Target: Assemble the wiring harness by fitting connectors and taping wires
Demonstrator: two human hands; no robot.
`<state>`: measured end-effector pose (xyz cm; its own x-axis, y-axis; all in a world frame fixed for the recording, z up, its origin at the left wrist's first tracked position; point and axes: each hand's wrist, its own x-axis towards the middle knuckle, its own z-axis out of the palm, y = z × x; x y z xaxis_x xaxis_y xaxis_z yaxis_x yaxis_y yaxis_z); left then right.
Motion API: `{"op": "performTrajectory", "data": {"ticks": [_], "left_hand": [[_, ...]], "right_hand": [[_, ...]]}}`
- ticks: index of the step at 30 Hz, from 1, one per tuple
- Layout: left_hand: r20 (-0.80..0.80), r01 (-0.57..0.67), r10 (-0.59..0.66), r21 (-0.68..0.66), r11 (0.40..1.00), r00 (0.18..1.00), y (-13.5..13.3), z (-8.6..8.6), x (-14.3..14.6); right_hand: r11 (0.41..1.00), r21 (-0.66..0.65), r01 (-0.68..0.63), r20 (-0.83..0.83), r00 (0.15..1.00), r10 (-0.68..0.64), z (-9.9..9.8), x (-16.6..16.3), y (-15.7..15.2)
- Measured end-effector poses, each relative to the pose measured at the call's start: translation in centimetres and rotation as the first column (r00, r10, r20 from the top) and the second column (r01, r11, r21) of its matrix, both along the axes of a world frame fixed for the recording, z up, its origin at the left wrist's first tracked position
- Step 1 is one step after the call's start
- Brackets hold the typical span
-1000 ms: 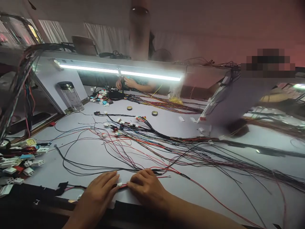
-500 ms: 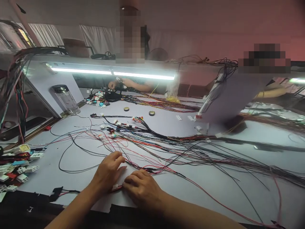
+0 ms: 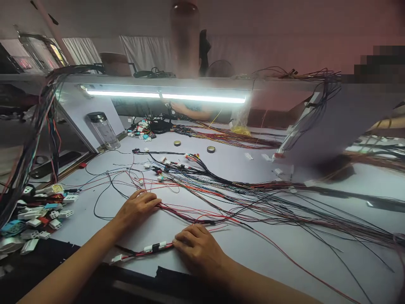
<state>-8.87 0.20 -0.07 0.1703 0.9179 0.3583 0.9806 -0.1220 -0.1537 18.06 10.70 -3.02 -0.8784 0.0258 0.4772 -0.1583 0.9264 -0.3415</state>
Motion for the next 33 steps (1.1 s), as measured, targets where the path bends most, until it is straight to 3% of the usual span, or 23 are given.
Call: {"op": "performTrajectory", "data": {"ticks": [6, 10, 13, 19, 21, 25, 29, 33], "left_hand": [[0.084, 0.039, -0.039, 0.004, 0.999, 0.996, -0.6, -0.4, -1.2], [0.131, 0.133, -0.126, -0.05, 0.99, 0.983, 0.0, -1.0, -1.3], [0.134, 0.166, -0.152, -0.092, 0.982, 0.979, 0.0, -1.0, -1.3], [0.117, 0.211, -0.194, -0.156, 0.965, 0.974, -0.6, -0.2, -2.2], [0.084, 0.158, -0.146, -0.166, 0.973, 0.986, -0.9, -0.2, -3.4], [0.009, -0.066, 0.069, -0.199, 0.978, 0.998, -1.4, -0.5, -6.4], [-0.067, -0.262, 0.254, -0.34, 0.903, 0.965, -0.8, -0.1, -8.0], [-0.119, -0.449, 0.441, -0.399, 0.799, 0.89, 1.0, 0.6, -8.6]], "right_hand": [[0.998, 0.059, 0.021, 0.019, 1.0, -0.022, 0.1, 0.0, 0.0], [0.986, 0.1, 0.132, 0.013, 0.991, -0.133, 1.0, 0.5, 0.2], [0.974, 0.12, 0.192, 0.096, 0.974, -0.204, 1.8, 0.8, 0.3], [0.974, 0.165, 0.157, 0.228, 0.954, -0.193, 2.5, 0.8, 0.3], [0.971, 0.169, 0.169, 0.226, 0.952, -0.205, 2.4, 0.8, 0.3], [0.97, 0.168, 0.175, 0.239, 0.948, -0.212, 1.9, 0.8, 0.0], [0.97, 0.158, 0.187, 0.242, 0.945, -0.221, 1.5, 0.8, -0.2], [0.972, 0.155, 0.177, 0.253, 0.944, -0.212, 1.5, 0.8, -0.3]]}}
